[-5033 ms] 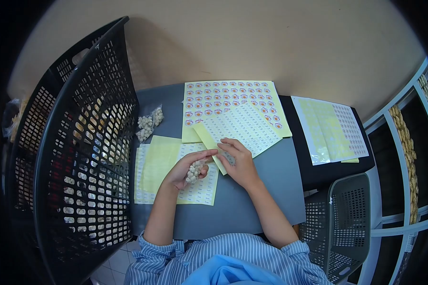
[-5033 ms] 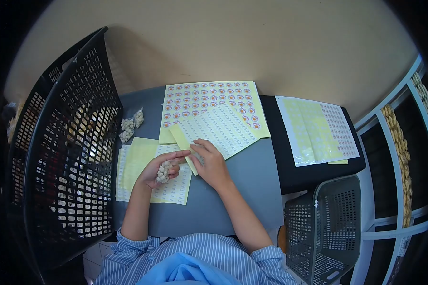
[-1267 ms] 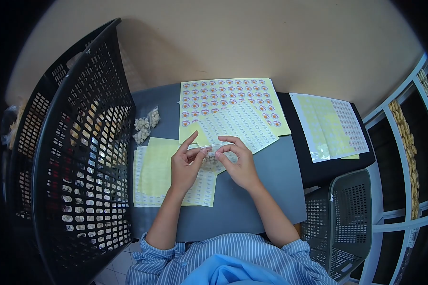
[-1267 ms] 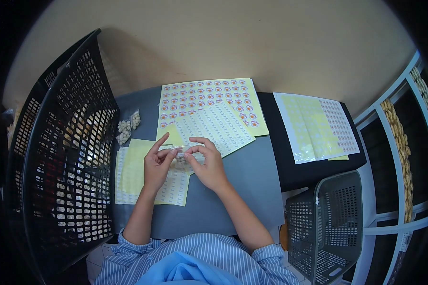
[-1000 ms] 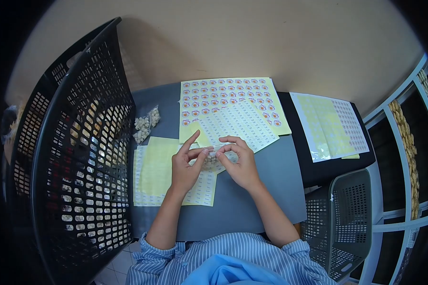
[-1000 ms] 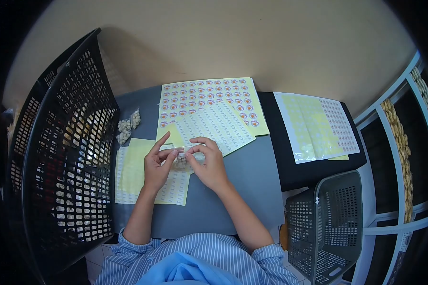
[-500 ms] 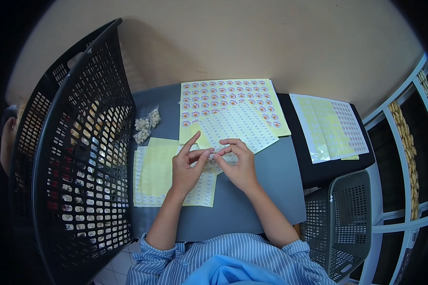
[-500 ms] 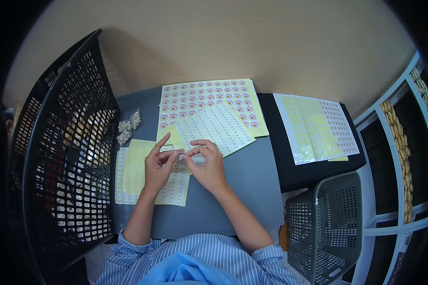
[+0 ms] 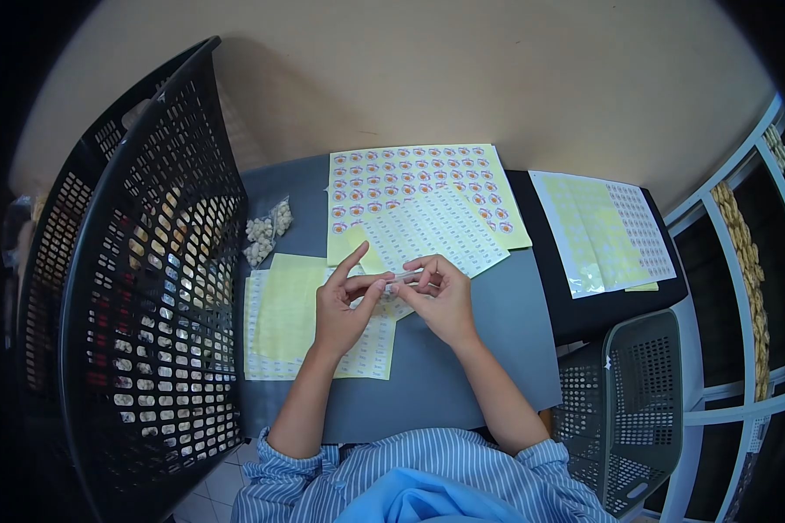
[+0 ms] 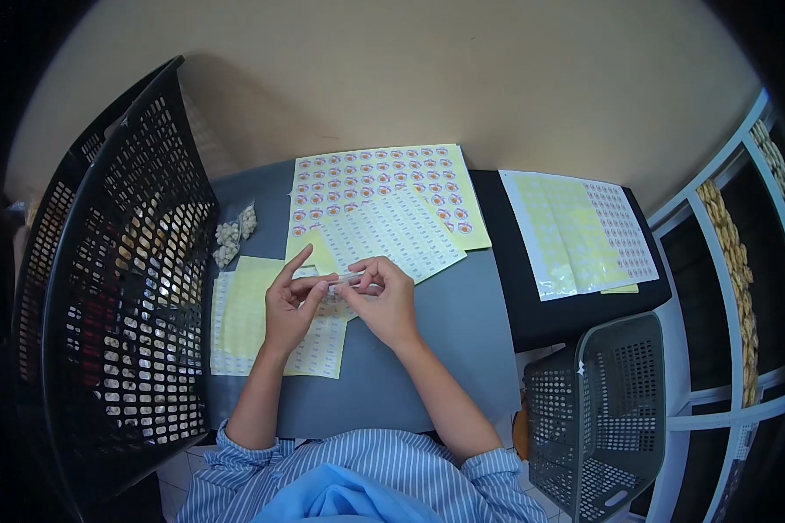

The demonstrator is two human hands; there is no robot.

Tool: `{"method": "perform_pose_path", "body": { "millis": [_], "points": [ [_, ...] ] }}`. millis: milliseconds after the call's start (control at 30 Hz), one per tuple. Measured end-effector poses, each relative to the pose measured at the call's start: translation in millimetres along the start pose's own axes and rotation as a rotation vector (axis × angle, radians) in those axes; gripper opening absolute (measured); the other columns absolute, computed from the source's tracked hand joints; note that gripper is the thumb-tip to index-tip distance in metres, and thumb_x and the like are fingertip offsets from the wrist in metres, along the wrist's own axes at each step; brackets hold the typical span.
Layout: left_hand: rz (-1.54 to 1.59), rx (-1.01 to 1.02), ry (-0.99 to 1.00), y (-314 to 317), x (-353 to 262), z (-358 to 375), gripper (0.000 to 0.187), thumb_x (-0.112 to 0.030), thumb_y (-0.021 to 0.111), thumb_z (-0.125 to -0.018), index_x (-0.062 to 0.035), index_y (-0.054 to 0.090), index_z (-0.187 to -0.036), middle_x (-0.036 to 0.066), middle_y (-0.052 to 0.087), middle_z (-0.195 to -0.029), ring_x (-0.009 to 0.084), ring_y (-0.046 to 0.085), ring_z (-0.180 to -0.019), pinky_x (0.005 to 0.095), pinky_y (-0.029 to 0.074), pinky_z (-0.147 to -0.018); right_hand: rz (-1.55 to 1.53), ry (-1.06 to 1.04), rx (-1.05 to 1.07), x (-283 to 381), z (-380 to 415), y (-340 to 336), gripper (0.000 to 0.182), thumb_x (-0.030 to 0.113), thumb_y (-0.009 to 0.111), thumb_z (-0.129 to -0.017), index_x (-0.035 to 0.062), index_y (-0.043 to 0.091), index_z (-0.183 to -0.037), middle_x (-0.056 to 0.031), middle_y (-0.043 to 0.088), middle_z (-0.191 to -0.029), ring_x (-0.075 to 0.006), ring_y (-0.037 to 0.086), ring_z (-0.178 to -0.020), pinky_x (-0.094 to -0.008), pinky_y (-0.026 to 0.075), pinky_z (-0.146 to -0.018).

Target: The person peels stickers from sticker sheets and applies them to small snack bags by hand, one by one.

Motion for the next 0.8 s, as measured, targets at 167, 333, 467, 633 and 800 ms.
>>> {"method": "perform_pose_path", "body": {
  "millis": [167, 333, 467, 633, 800],
  "points": [
    [-0.063, 0.028, 0.022, 1.6, -4.4, -0.7, 0.059, 0.004, 0.058, -0.077, -0.0013, 0.033, -0.130, 0.014, 0.064, -0.091, 0.0158, 0.062, -0.087, 0.0294, 0.048, -0.083, 0.012, 0.032, 0.040, 0.4, 0.9, 3.3, 0.024, 0.000, 0.068, -0.070, 0.0020, 0.045, -0.063, -0.0103, 0.061, -0.083, -0.0147, 0.062, -0.078, -0.0262, 0.054, -0.067],
    [-0.055, 0.033, -0.046, -2.2, 3.5, -2.5, 0.060, 0.007, 0.057, -0.076, -0.0014, 0.033, -0.130, 0.013, 0.064, -0.092, 0.0165, 0.062, -0.088, 0.0292, 0.048, -0.083, 0.028, 0.093, 0.047, -3.0, 1.1, 3.3, 0.024, 0.000, 0.066, -0.071, 0.0025, 0.044, -0.062, -0.0083, 0.062, -0.074, -0.0151, 0.062, -0.079, -0.0261, 0.053, -0.066],
    [-0.113, 0.001, 0.103, -15.2, -11.4, -6.1, 0.053, 0.004, 0.057, -0.076, -0.0001, 0.040, -0.125, 0.012, 0.062, -0.100, 0.0169, 0.059, -0.093, 0.0304, 0.045, -0.085, 0.348, -0.305, -0.094, 56.2, 3.4, -24.7, 0.013, -0.007, 0.062, -0.066, 0.0019, 0.053, -0.064, -0.0067, 0.062, -0.071, -0.0128, 0.061, -0.067, -0.0255, 0.049, -0.061],
    [-0.920, -0.520, 0.088, -121.0, 0.8, -8.0, 0.032, -0.016, 0.060, -0.077, -0.0041, 0.053, -0.105, 0.015, 0.035, -0.133, 0.0318, 0.031, -0.122, 0.0422, 0.024, -0.100, 0.600, -0.413, -0.735, 96.3, 55.5, -198.6, 0.007, -0.004, 0.059, -0.076, 0.0011, 0.055, -0.077, -0.0038, 0.058, -0.079, -0.0107, 0.055, -0.073, -0.0227, 0.046, -0.067],
    [-0.928, -0.529, 0.081, -137.5, 28.5, -11.7, 0.031, -0.017, 0.058, -0.078, -0.0068, 0.054, -0.107, 0.014, 0.030, -0.136, 0.0305, 0.024, -0.127, 0.0451, 0.022, -0.101, 1.156, -0.040, -1.102, 55.7, 184.0, -380.8, 0.009, 0.003, 0.061, -0.074, 0.0011, 0.055, -0.080, -0.0056, 0.058, -0.073, -0.0149, 0.057, -0.069, -0.0276, 0.046, -0.063]
  ]
}}
Point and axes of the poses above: each hand's wrist, its own z-axis away from the middle knuckle, its own y-axis out of the palm, x = y × z, the point moved 7 cm from there along -z, towards the middle knuckle
